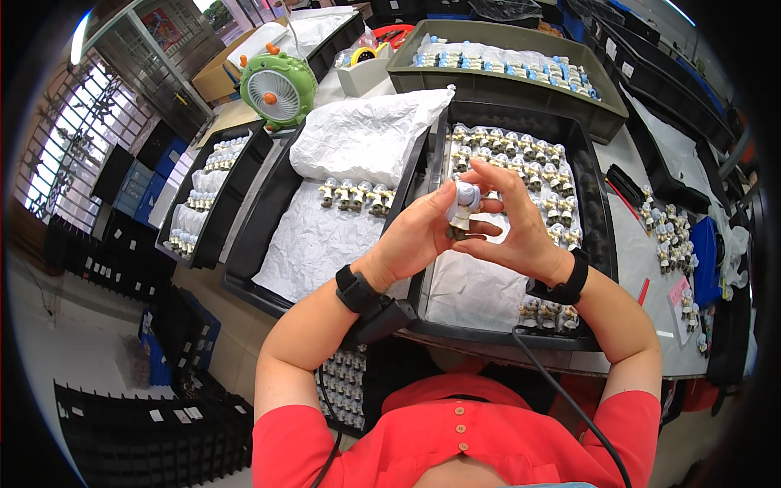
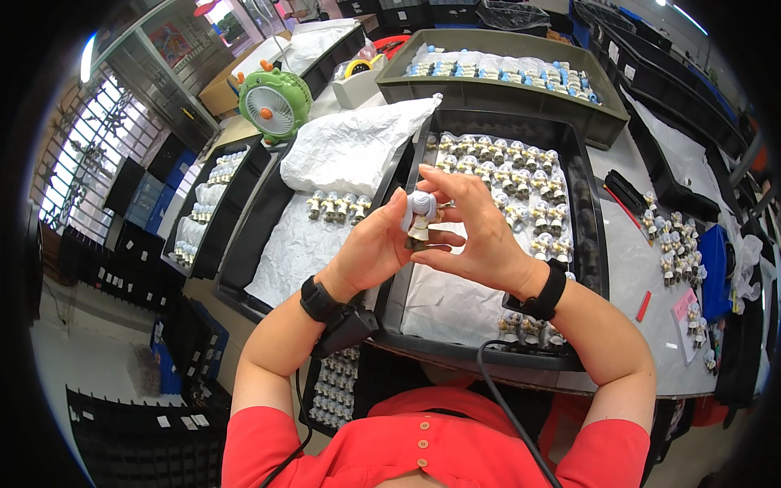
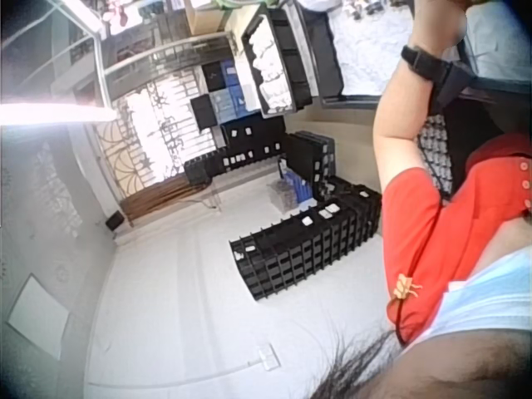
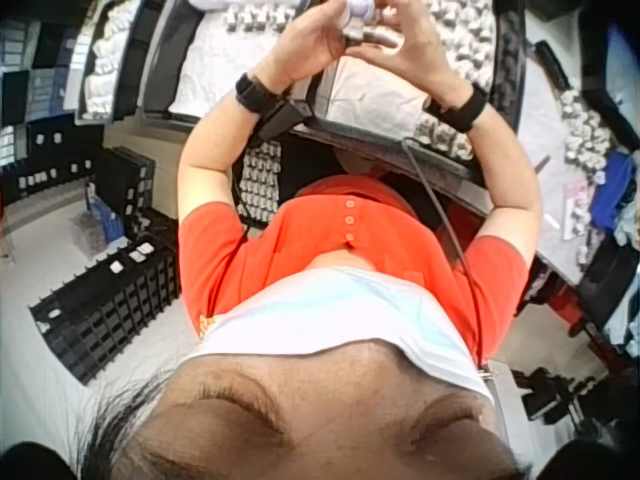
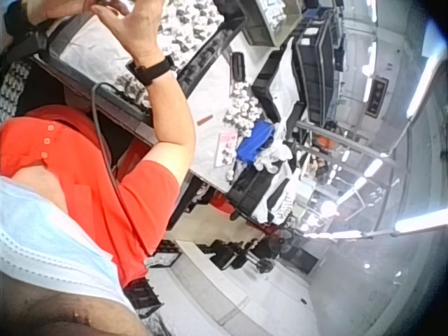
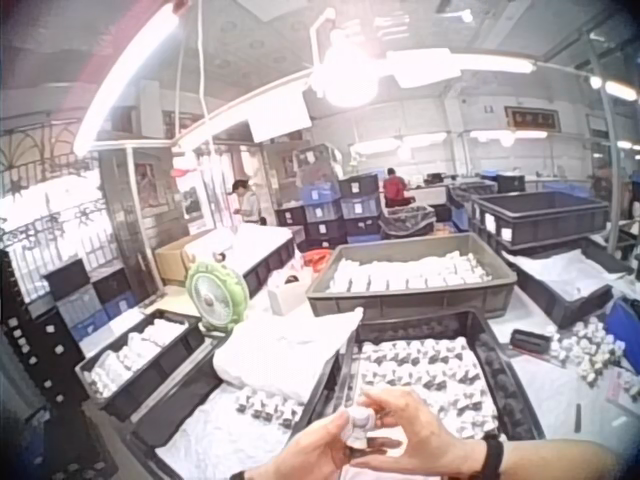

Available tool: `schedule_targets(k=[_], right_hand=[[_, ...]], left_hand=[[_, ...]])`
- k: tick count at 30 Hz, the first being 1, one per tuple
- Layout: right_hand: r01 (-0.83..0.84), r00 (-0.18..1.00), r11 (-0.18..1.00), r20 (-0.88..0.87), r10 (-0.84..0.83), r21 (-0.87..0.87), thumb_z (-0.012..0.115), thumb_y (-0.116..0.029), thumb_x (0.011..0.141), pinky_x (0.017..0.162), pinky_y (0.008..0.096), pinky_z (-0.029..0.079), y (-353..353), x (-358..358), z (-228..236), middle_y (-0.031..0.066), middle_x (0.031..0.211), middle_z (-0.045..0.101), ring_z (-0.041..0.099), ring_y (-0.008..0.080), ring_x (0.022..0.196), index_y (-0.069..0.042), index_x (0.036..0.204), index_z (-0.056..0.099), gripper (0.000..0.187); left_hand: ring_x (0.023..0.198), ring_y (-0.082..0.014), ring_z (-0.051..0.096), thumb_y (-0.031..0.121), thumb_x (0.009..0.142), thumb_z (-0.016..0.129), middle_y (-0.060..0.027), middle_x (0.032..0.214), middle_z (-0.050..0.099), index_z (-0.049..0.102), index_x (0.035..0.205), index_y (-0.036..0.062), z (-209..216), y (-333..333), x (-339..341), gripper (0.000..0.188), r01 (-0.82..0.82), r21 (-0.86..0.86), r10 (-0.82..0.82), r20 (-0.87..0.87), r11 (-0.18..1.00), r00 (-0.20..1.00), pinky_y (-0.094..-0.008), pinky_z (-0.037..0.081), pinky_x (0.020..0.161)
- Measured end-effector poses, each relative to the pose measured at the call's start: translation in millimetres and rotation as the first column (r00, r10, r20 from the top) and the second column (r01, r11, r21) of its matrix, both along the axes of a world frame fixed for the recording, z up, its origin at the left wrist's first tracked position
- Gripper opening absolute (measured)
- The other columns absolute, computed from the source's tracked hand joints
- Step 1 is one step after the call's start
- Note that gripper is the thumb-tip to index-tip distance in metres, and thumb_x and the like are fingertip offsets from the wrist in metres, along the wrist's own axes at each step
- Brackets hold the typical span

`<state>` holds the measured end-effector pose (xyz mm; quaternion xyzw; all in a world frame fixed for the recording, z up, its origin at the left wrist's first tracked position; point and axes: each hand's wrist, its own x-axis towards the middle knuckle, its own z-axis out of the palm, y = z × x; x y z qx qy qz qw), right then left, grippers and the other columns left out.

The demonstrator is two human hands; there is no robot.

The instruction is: The person repeatedly picks up small cylindrical components from a tray, holds them between their hands, and places them back into the tray. The person handles the items one at a time, rotating them slightly before returning them to the collection.

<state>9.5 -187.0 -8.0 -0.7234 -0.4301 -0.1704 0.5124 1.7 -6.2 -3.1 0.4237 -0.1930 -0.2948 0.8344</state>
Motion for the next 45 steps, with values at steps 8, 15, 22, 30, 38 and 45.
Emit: schedule_targets(k=[8, 15, 22, 30, 38, 45], right_hand=[[0.134, 0.99, 0.989, 0.044, -0.131, -0.063, 0.084, -0.015, 0.06, 0.095, 0.0376, 0.041, -4.6, 5.2, 4.3, 0.0119, 0.118, 0.054, 0.052, 0.0256, 0.109, -0.008, 0.14, 0.032, 0.095], [0.158, 0.987, 0.985, -0.013, -0.159, -0.068, 0.077, -0.02, 0.07, 0.095, 0.0373, 0.039, -7.3, 11.6, -1.5, 0.0107, 0.118, 0.054, 0.05, 0.025, 0.111, -0.007, 0.14, 0.031, 0.085], [0.235, 0.971, 0.97, -0.017, -0.237, -0.053, 0.074, -0.019, 0.074, 0.091, 0.0371, 0.041, -9.2, 20.3, -1.2, 0.0103, 0.118, 0.055, 0.051, 0.0244, 0.11, -0.008, 0.14, 0.033, 0.078], [0.301, 0.949, 0.946, -0.058, -0.309, -0.116, 0.073, -0.016, 0.075, 0.088, 0.0357, 0.044, -15.0, 27.9, -10.3, 0.0102, 0.116, 0.057, 0.054, 0.023, 0.106, -0.009, 0.139, 0.035, 0.074], [0.302, 0.947, 0.94, -0.062, -0.314, -0.156, 0.071, -0.014, 0.077, 0.083, 0.0327, 0.046, -10.2, 34.3, -18.5, 0.0096, 0.114, 0.058, 0.056, 0.0207, 0.101, -0.009, 0.139, 0.035, 0.072], [0.303, 0.947, 0.946, -0.076, -0.312, -0.115, 0.069, -0.012, 0.078, 0.082, 0.0328, 0.046, -17.6, 36.8, -20.0, 0.0084, 0.112, 0.059, 0.057, 0.0202, 0.098, -0.011, 0.137, 0.037, 0.067]], left_hand=[[0.099, -0.0181, 0.06, 0.024, 0.093, 0.052, -0.0104, 0.116, 0.056, 0.037, 0.137, 0.0032, 0.3, 7.0, 5.9, 0.051, -0.079, 0.043, 0.078, 0.044, 0.996, 0.996, -0.0312, 0.051, 0.083], [0.089, -0.0147, 0.063, 0.02, 0.087, 0.065, -0.0042, 0.1, 0.062, 0.054, 0.116, 0.005, 8.0, 26.8, 19.5, 0.034, -0.324, 0.294, 0.309, 0.097, 0.899, 0.946, -0.0285, 0.052, 0.078], [0.077, -0.0126, 0.063, 0.017, 0.071, 0.075, -0.0134, 0.095, 0.067, 0.058, 0.114, -0.0065, -28.2, 184.5, 84.8, 0.052, -0.814, 0.57, 0.579, 0.629, 0.11, 0.519, -0.0253, 0.05, 0.066], [0.088, -0.0219, 0.066, 0.017, 0.067, 0.074, -0.0095, 0.094, 0.07, 0.07, 0.097, 0.0083, -72.7, 243.6, 102.5, 0.031, -0.605, 0.678, 0.418, 0.735, -0.417, 0.534, -0.0325, 0.051, 0.079], [0.095, -0.0269, 0.065, 0.015, 0.071, 0.07, -0.0176, 0.1, 0.067, 0.067, 0.105, 0.0013, -93.8, 237.6, 109.2, 0.037, -0.713, 0.636, 0.313, 0.769, -0.295, 0.557, -0.0337, 0.049, 0.086], [0.089, -0.025, 0.066, 0.015, 0.074, 0.068, -0.0158, 0.094, 0.068, 0.067, 0.1, 0.0, -78.9, 229.2, 112.4, 0.03, -0.838, 0.427, 0.168, 0.904, -0.34, 0.392, -0.0331, 0.05, 0.081]])
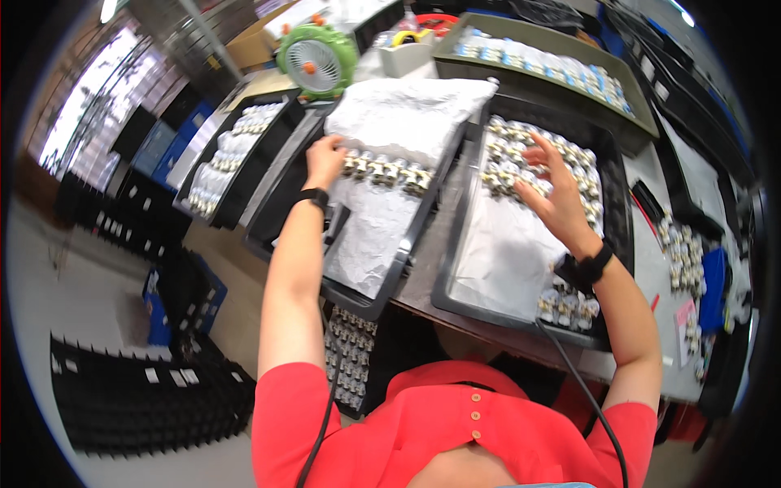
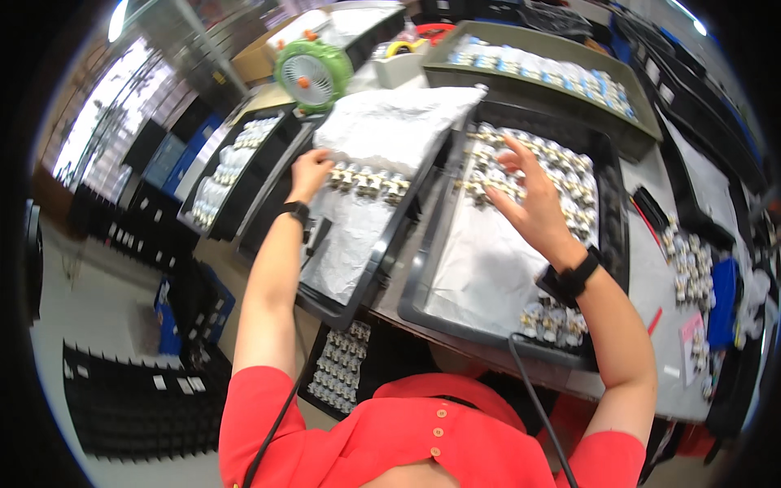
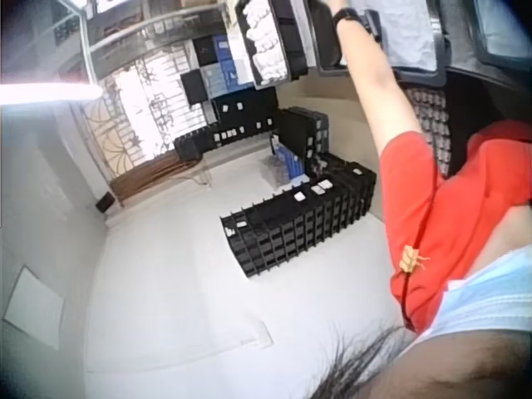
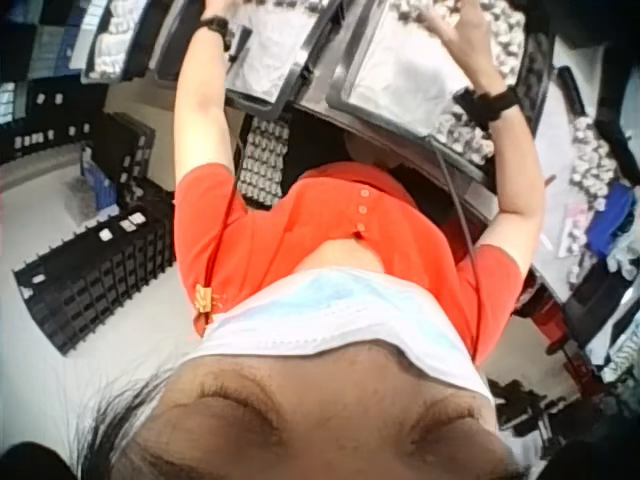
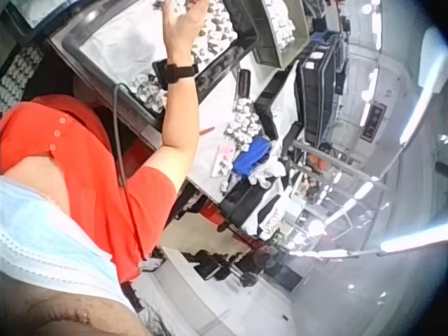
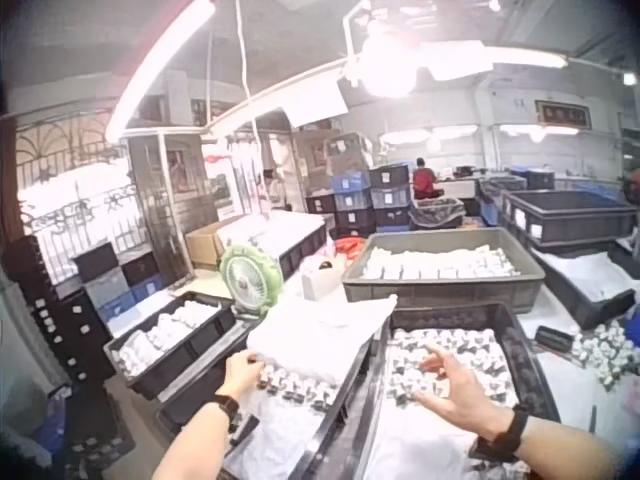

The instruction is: The person repeatedly picks up small cylindrical components from a tray, holds them between their hands, and places them back into the tray. The person handles the items one at a time, rotating them slightly before returning them to the collection.

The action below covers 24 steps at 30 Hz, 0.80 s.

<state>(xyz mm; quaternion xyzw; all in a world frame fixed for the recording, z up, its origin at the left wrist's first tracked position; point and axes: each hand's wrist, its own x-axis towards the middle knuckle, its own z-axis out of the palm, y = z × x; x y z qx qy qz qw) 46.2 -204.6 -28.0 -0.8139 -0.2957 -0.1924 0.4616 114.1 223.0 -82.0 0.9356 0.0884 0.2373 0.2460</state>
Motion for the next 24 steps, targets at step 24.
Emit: schedule_targets(k=[24], right_hand=[[0.01, 0.987, 0.951, 0.147, -0.058, 0.308, 0.064, -0.005, 0.08, 0.074, 0.0312, 0.048, -0.1, -0.7, 19.9, 0.0093, 0.099, 0.062, 0.06, 0.0198, 0.084, -0.008, 0.129, 0.042, 0.054]], left_hand=[[0.099, -0.0362, 0.059, 0.03, 0.077, 0.069, -0.0208, 0.106, 0.062, 0.05, 0.121, 0.002, 28.2, -355.5, -113.7, 0.056, 0.916, -0.377, -0.668, -0.718, 0.139, -0.194, -0.0419, 0.046, 0.084]])
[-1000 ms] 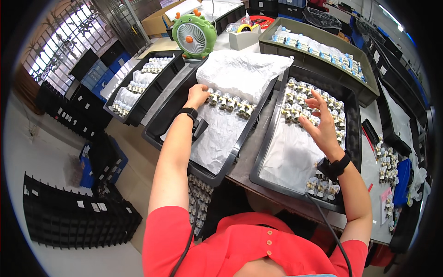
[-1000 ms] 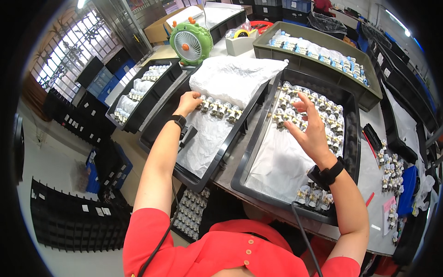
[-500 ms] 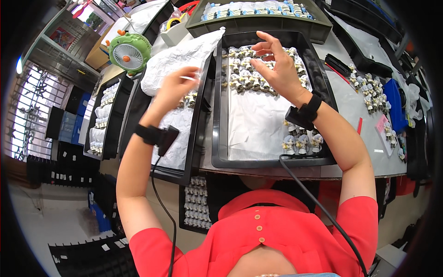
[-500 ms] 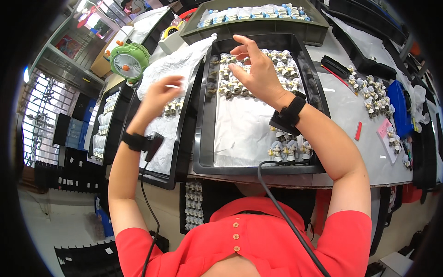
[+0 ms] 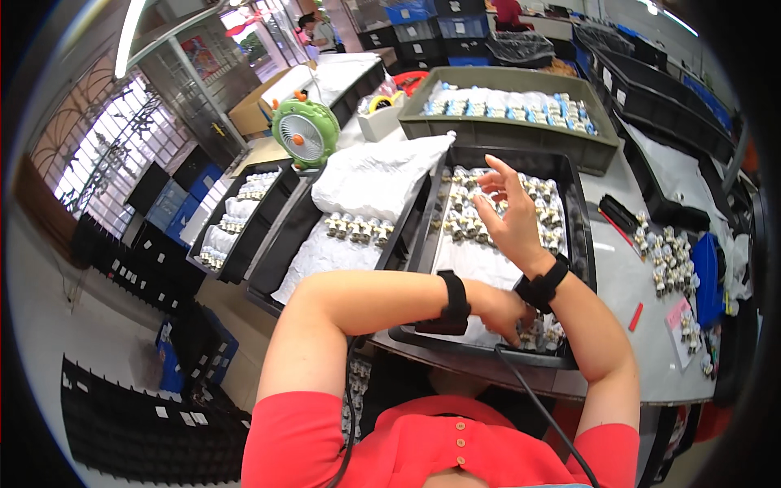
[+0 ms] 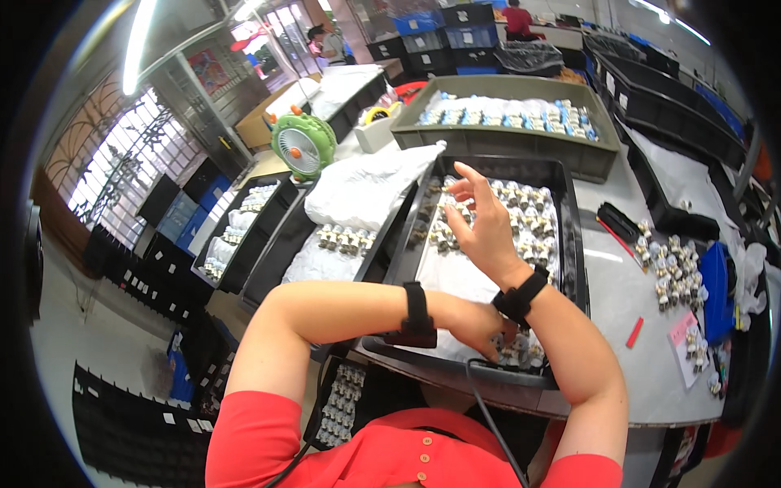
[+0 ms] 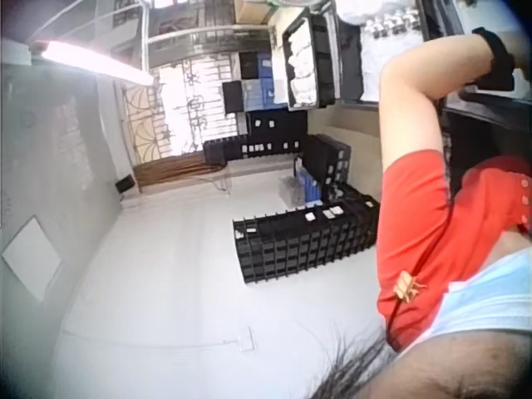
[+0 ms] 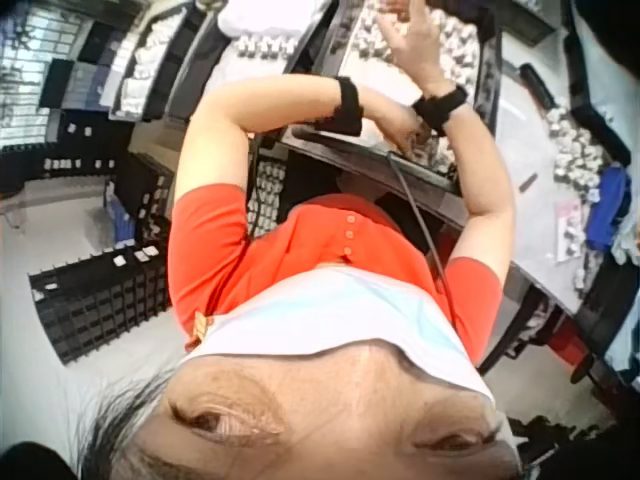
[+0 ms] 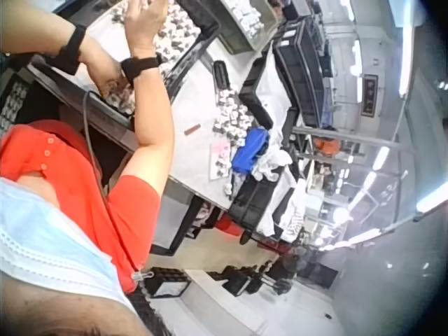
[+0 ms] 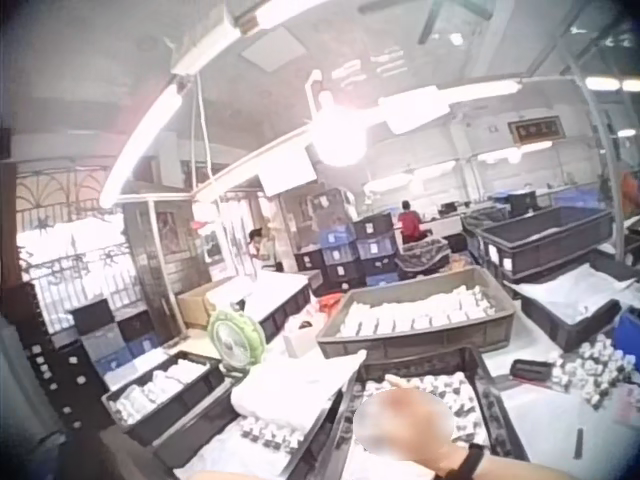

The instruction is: The person repeatedly picks up small cylindrical components from a tray, holds them between their hands, and places them back into the tray. The person handles the items one at a time, rotating them slightly before returning them to the collection.

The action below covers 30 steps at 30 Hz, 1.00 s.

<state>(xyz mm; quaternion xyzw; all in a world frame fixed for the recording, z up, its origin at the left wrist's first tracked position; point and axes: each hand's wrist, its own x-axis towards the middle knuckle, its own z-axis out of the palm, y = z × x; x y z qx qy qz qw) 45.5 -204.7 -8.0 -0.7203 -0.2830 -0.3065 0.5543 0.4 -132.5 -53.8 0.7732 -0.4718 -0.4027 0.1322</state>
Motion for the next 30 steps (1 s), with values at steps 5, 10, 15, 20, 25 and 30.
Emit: schedule_targets(k=[5, 10, 15, 20, 25, 30], right_hand=[[-0.016, 1.0, 1.0, -0.017, 0.016, 0.007, 0.063, -0.004, 0.08, 0.074, 0.0309, 0.048, -3.2, -2.1, 3.6, 0.0093, 0.1, 0.062, 0.06, 0.0188, 0.084, -0.007, 0.128, 0.044, 0.052], [-0.017, 1.0, 1.0, -0.022, 0.017, 0.018, 0.064, -0.004, 0.079, 0.072, 0.0305, 0.048, -4.0, -0.6, 3.3, 0.0092, 0.1, 0.062, 0.061, 0.018, 0.083, -0.007, 0.126, 0.047, 0.05], [-0.013, 1.0, 1.0, -0.025, 0.013, 0.017, 0.063, -0.004, 0.079, 0.071, 0.0298, 0.048, -7.2, 2.6, -0.6, 0.0085, 0.097, 0.062, 0.061, 0.0176, 0.083, -0.006, 0.122, 0.051, 0.045], [-0.027, 0.998, 0.999, -0.055, 0.029, 0.031, 0.062, -0.005, 0.081, 0.074, 0.0278, 0.05, -7.9, 0.8, 2.7, 0.0081, 0.098, 0.063, 0.063, 0.0153, 0.084, -0.005, 0.119, 0.054, 0.038], [-0.027, 0.999, 0.998, -0.016, 0.028, 0.062, 0.063, -0.005, 0.08, 0.069, 0.028, 0.05, -7.3, 4.2, 2.1, 0.0081, 0.09, 0.065, 0.063, 0.0162, 0.076, -0.004, 0.11, 0.059, 0.03], [-0.067, 0.994, 0.991, -0.077, 0.076, 0.112, 0.062, -0.005, 0.081, 0.064, 0.0274, 0.05, -6.5, 4.7, 1.3, 0.0087, 0.084, 0.065, 0.062, 0.0143, 0.07, -0.004, 0.105, 0.061, 0.024]], left_hand=[[0.087, -0.039, 0.061, 0.03, 0.082, 0.062, -0.0207, 0.092, 0.064, 0.046, 0.119, -0.0031, -7.3, -10.8, -17.7, 0.052, -0.049, 0.126, 0.028, 0.16, 0.991, 0.987, -0.0445, 0.046, 0.077], [0.077, -0.0307, 0.062, 0.03, 0.082, 0.061, -0.0166, 0.091, 0.062, 0.05, 0.115, -0.0015, -1.8, -9.4, -2.7, 0.047, -0.049, 0.14, 0.053, -0.023, 0.989, 0.998, -0.0391, 0.05, 0.065], [0.072, -0.0228, 0.062, 0.024, 0.078, 0.062, -0.0131, 0.09, 0.06, 0.052, 0.105, -0.0005, 10.8, -8.0, -7.1, 0.038, -0.169, 0.146, 0.187, -0.127, 0.975, 0.974, -0.0324, 0.051, 0.055], [0.073, -0.0221, 0.061, 0.019, 0.072, 0.063, -0.0117, 0.085, 0.059, 0.053, 0.099, 0.0001, -9.7, -11.0, 0.2, 0.034, -0.116, 0.193, 0.126, -0.043, 0.974, 0.991, -0.0335, 0.05, 0.057], [0.071, -0.026, 0.057, 0.017, 0.068, 0.062, -0.0121, 0.076, 0.057, 0.053, 0.091, 0.0026, 7.9, -0.3, -5.4, 0.029, -0.114, 0.095, 0.109, 0.052, 0.989, 0.993, -0.0369, 0.045, 0.064], [0.074, -0.0296, 0.056, 0.017, 0.068, 0.062, -0.0126, 0.073, 0.056, 0.051, 0.089, 0.0042, 51.8, 32.1, -26.6, 0.027, -0.212, -0.118, 0.226, 0.12, 0.97, 0.967, -0.0393, 0.044, 0.068]])
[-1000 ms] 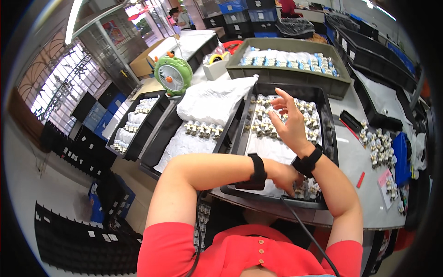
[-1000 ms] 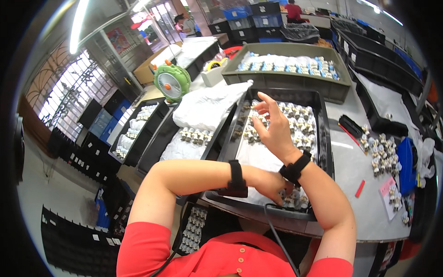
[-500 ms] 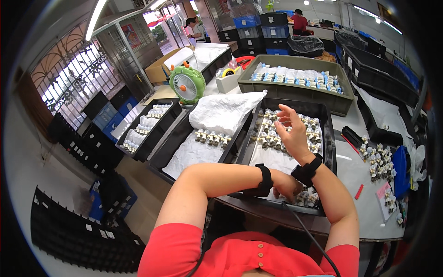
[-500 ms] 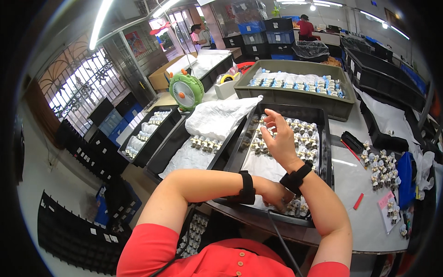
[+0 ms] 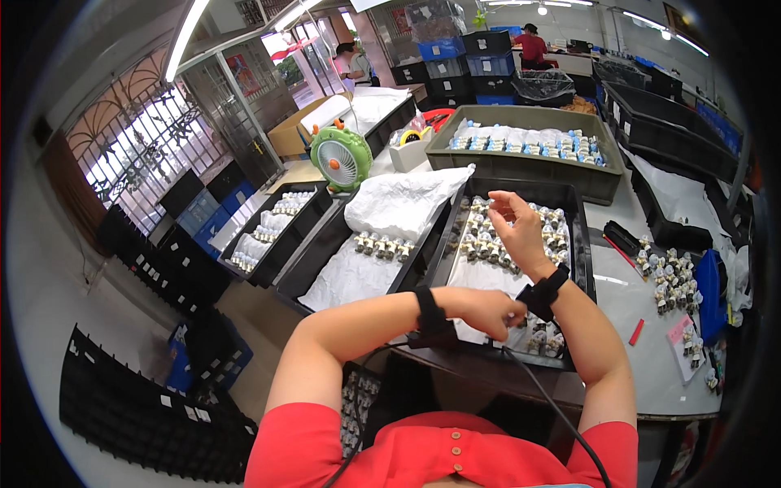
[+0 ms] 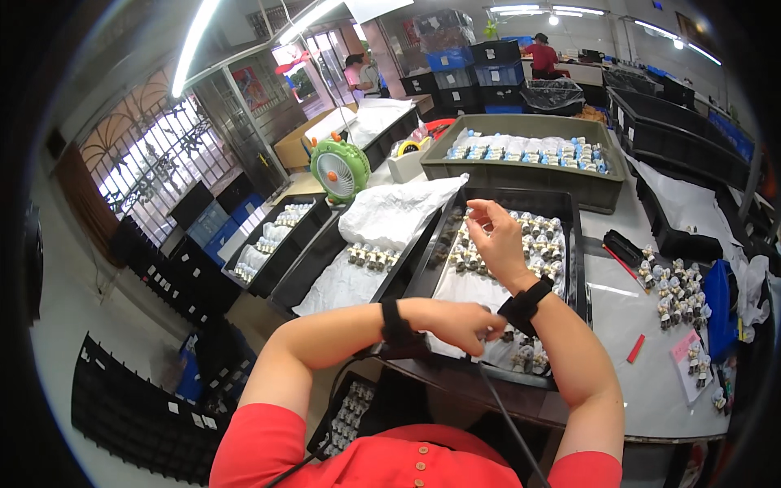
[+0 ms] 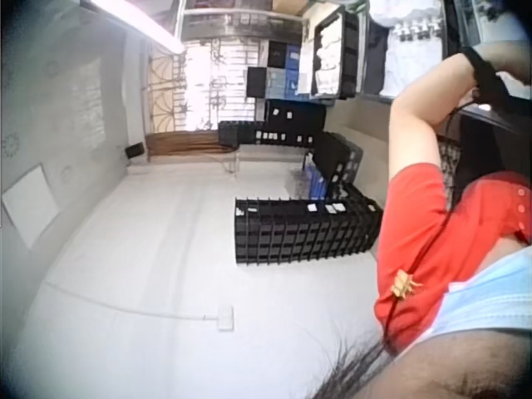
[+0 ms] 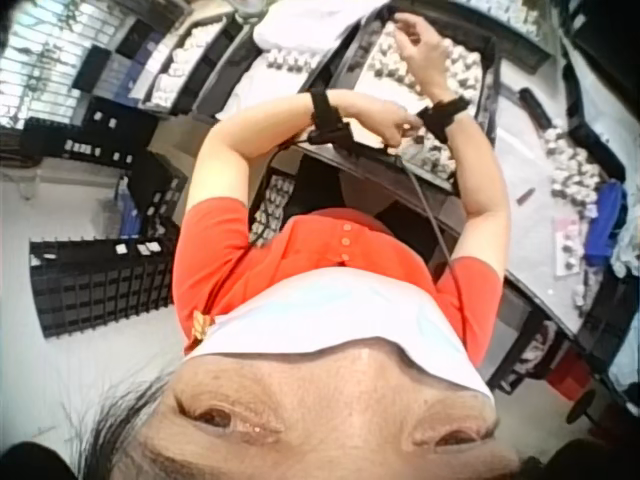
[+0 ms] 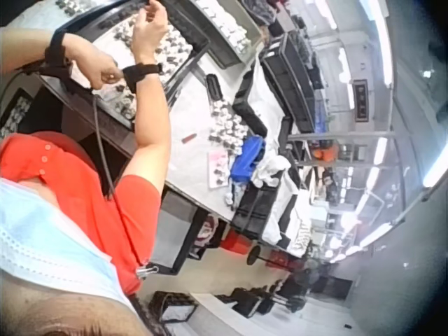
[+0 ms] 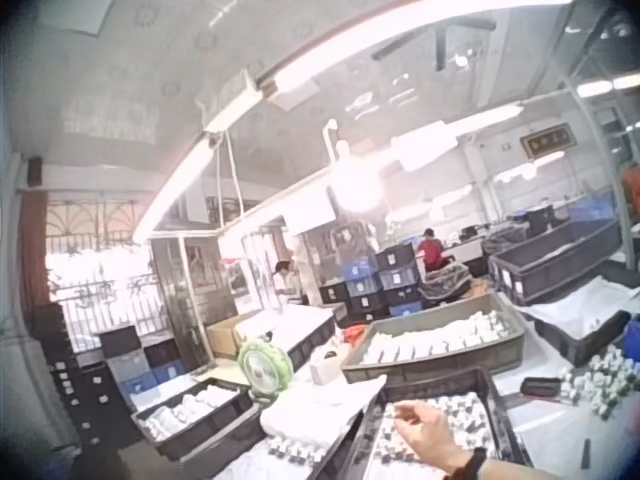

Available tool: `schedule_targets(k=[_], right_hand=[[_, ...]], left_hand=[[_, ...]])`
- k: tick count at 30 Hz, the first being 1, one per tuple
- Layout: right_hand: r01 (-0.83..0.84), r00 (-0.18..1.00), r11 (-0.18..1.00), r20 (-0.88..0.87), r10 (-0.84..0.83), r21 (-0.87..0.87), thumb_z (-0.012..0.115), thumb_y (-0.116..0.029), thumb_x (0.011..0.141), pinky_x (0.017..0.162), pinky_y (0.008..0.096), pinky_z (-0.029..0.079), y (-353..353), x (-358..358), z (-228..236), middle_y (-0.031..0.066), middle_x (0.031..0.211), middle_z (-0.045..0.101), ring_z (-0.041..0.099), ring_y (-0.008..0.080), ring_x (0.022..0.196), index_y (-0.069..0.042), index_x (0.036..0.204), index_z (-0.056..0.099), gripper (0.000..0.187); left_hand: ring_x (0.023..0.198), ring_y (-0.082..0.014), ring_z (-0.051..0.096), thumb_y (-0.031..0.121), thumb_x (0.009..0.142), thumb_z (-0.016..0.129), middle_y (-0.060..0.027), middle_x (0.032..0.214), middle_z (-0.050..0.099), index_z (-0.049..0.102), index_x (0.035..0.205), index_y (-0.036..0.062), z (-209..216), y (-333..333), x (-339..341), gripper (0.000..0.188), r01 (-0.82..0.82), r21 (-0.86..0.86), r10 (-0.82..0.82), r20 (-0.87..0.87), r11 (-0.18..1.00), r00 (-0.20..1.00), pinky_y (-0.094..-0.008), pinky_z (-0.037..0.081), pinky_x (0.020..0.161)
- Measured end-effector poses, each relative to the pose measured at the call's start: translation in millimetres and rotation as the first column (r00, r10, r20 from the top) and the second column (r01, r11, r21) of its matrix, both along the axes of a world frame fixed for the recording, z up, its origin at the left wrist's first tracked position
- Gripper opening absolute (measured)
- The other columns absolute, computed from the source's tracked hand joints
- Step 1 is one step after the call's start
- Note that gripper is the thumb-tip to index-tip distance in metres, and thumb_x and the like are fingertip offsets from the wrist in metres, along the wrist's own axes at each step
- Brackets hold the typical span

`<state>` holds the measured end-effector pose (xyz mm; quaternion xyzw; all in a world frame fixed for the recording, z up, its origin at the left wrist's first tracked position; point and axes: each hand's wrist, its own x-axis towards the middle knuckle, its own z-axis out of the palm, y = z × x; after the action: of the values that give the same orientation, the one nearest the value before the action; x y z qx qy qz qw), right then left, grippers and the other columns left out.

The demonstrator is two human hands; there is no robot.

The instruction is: The person repeatedly picks up small cylindrical components from a tray, holds them between their hands, and places them back into the tray. The person handles the items one at a time, rotating them slightly before returning them to the collection.

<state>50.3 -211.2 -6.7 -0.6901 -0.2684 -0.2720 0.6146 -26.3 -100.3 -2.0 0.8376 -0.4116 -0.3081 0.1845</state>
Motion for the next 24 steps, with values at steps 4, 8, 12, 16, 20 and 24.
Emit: schedule_targets(k=[4, 8, 12, 16, 20, 24], right_hand=[[0.016, 1.0, 0.999, -0.021, -0.017, -0.044, 0.062, -0.006, 0.081, 0.063, 0.0274, 0.05, -3.2, -3.1, -3.6, 0.0101, 0.082, 0.066, 0.062, 0.0148, 0.069, -0.002, 0.101, 0.063, 0.02], [-0.014, 1.0, 0.994, 0.018, 0.016, -0.107, 0.065, -0.012, 0.083, 0.065, 0.0279, 0.05, 2.8, -7.5, -4.2, 0.0096, 0.081, 0.066, 0.064, 0.0165, 0.072, -0.003, 0.099, 0.064, 0.019], [-0.077, 0.996, 0.98, 0.027, 0.084, -0.181, 0.071, -0.024, 0.081, 0.071, 0.0307, 0.049, 4.9, -13.0, -2.0, 0.009, 0.091, 0.064, 0.063, 0.0179, 0.083, -0.005, 0.109, 0.061, 0.036], [-0.161, 0.986, 0.932, -0.015, 0.166, -0.326, 0.076, -0.027, 0.075, 0.088, 0.0337, 0.043, 3.5, -17.6, -4.1, 0.0077, 0.113, 0.058, 0.055, 0.0193, 0.105, -0.008, 0.127, 0.049, 0.062], [-0.181, 0.98, 0.913, 0.016, 0.201, -0.365, 0.081, -0.024, 0.067, 0.091, 0.0362, 0.043, 12.4, -25.4, -4.6, 0.0116, 0.114, 0.054, 0.054, 0.0258, 0.106, -0.007, 0.13, 0.045, 0.075], [-0.135, 0.98, 0.914, 0.081, 0.179, -0.383, 0.083, -0.018, 0.062, 0.091, 0.0365, 0.043, 18.2, -26.9, -8.6, 0.0115, 0.114, 0.053, 0.052, 0.0265, 0.105, -0.009, 0.131, 0.044, 0.08]], left_hand=[[0.074, -0.0148, 0.056, 0.011, 0.076, 0.06, -0.0075, 0.081, 0.055, 0.049, 0.094, 0.0062, 33.7, 36.5, -3.0, 0.022, -0.29, -0.198, 0.249, -0.21, 0.936, 0.946, -0.0295, 0.045, 0.064], [0.082, -0.0086, 0.058, 0.007, 0.085, 0.057, 0.0016, 0.089, 0.051, 0.046, 0.101, 0.0116, 27.8, 79.2, 13.1, 0.02, -0.585, -0.511, 0.369, -0.466, 0.629, 0.804, -0.0241, 0.047, 0.069], [0.097, -0.0177, 0.061, 0.011, 0.089, 0.05, -0.0046, 0.1, 0.058, 0.041, 0.114, 0.0141, 13.3, 97.8, 30.4, 0.026, -0.754, -0.606, 0.189, -0.733, 0.253, 0.653, -0.0316, 0.05, 0.077], [0.098, -0.0223, 0.061, 0.014, 0.089, 0.051, -0.0158, 0.115, 0.057, 0.036, 0.128, 0.0068, -2.1, 101.1, 38.5, 0.043, -0.782, -0.616, 0.052, -0.782, 0.095, 0.622, -0.0333, 0.052, 0.082], [0.105, -0.0254, 0.059, 0.014, 0.088, 0.05, -0.0176, 0.12, 0.054, 0.039, 0.131, 0.0018, -1.8, 100.3, 36.9, 0.046, -0.785, -0.609, -0.049, -0.793, 0.115, 0.608, -0.0333, 0.05, 0.088], [0.112, -0.0293, 0.056, 0.009, 0.087, 0.044, -0.018, 0.128, 0.048, 0.031, 0.138, -0.002, 1.2, 97.3, 33.5, 0.054, -0.781, -0.617, -0.109, -0.787, 0.098, 0.607, -0.0362, 0.048, 0.095]])
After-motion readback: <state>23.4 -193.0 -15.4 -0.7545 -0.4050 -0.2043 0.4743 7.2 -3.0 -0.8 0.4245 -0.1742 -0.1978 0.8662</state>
